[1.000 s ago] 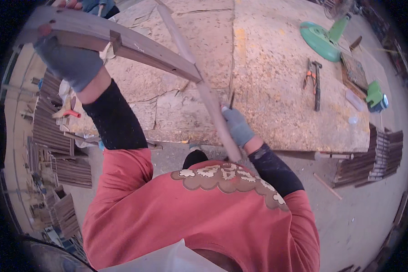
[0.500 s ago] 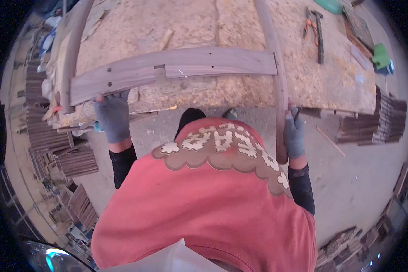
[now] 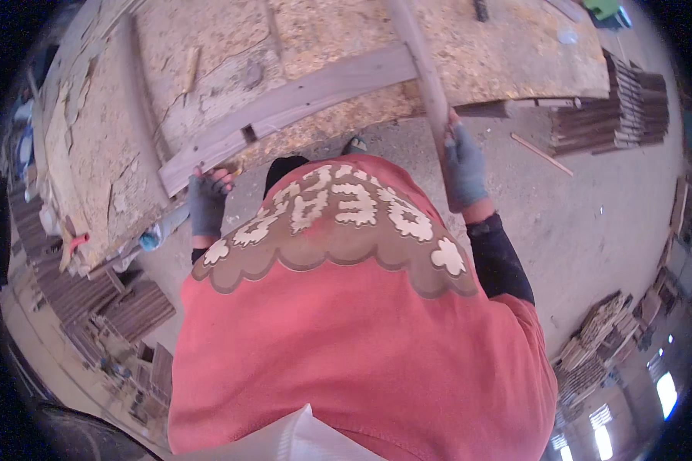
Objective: The person scrapes and sands the joints of a wooden chair frame using a blade and sandpaper, turning the frame to work on different sections before lifting and setting the frame aside.
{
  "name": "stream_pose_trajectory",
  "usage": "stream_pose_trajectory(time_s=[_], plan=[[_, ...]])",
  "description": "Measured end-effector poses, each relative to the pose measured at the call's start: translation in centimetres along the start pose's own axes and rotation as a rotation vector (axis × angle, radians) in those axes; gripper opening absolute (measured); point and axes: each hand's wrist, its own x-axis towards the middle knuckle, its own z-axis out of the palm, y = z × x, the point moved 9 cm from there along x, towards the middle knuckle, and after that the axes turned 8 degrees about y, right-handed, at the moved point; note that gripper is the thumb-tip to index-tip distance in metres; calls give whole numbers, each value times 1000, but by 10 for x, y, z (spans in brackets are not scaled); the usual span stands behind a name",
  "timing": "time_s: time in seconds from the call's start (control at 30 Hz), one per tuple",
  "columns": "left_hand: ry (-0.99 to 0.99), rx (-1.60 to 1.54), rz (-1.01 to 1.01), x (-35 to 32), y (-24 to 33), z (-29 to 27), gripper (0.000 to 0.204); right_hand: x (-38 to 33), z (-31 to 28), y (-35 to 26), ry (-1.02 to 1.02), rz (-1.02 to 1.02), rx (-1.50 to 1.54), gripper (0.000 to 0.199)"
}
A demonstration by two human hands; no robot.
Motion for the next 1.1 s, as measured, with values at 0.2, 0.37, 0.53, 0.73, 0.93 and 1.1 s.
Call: stream_pose_trajectory(time_s=[0.2,0.37,0.53,0.73,0.93,1.1], plan=[[84,104,16,1,1,0,41,-3,3,-17,-13,-8,46,51],[-64,760,-196,-30,35,43,35,-5,15,37,-31,154,567,46],[55,902,660,4,139,97,28,17,-20,14,53,89,114,40],[127,1403,826,53,124,191,43,24,-36,-28,86,-22,-5,43],[69,1392,905,71,85,213,40,28,-17,-48,-34,12,90,32],[69,1227,1005,73,79,213,35,48,-19,-57,-65,54,-93,24]])
